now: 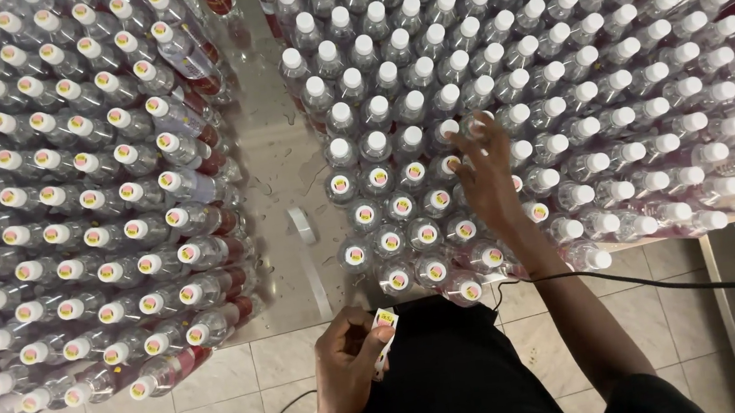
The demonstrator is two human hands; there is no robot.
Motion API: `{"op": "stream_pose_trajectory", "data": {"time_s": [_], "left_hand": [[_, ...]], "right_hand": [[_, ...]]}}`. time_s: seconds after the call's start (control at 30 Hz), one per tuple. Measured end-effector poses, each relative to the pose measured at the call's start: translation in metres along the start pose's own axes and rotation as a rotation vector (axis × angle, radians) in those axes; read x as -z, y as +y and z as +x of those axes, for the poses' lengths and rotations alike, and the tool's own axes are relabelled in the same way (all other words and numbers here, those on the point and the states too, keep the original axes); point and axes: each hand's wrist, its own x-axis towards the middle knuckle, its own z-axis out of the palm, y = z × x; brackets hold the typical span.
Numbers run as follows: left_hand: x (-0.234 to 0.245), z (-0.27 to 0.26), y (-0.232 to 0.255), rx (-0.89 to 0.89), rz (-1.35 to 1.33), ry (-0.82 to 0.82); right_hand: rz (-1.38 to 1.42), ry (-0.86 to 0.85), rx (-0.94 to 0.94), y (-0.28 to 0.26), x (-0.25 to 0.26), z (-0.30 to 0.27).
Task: Applying small circular labels to the caps of plastic bottles arranged on a production table.
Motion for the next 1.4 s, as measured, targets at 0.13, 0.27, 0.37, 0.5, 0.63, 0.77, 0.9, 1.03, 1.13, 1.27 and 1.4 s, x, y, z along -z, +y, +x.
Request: {"op": "stream_pose_trajectory", "data": {"time_s": [0.13,0.27,0.37,0.5,0.63,0.77,0.9,1.03,1.13,1.27,1.4], "left_hand": [[0.001,-0.001,-0.005,0.016,-0.012,0.029],[-0.001,-0.001,-0.008,0.034,-0.012,0.044],[0.001,-0.002,-0.008,0.034,-0.024,0.058],[0.0,0.0,-0.011,0.062,-0.024,0.072],[0.0,0.0,-0.015,0.026,-0.028,0.06],[0.0,0.0,-0.013,0.05,-0.019,0.072],[-0.002,0.0,-0.01,0.051,-0.033,0.063],[-0.001,0.0,-0.014,0.033,-0.038,0.057],[-0.002,-0.001,-0.012,0.052,-0.042,0.062],[-0.001,-0.001,-0.009,0.016,-0.022,0.061],[-0.003,-0.001,-0.008,0.001,0.002,0.05]], "right_hand": [[0.344,0.048,-0.167,-0.014,0.009,0.016],[0.385,0.05,-0.262,-0.002,0.008,0.024],[0.459,0.081,-0.25,-0.005,0.015,0.038],[0.454,0.023,-0.355,-0.005,0.022,0.061],[0.431,-0.076,-0.42,-0.004,0.019,0.072],[0.223,-0.067,-0.205,0.019,0.005,0.064],[0.038,-0.017,0.029,0.026,0.0,0.058],[0.269,-0.02,-0.16,0.018,0.003,0.071],[0.236,0.045,-0.148,0.024,-0.002,0.074],[0.358,-0.075,-0.23,-0.005,0.005,0.083],[0.428,-0.268,-0.338,-0.019,-0.001,0.087]]}}
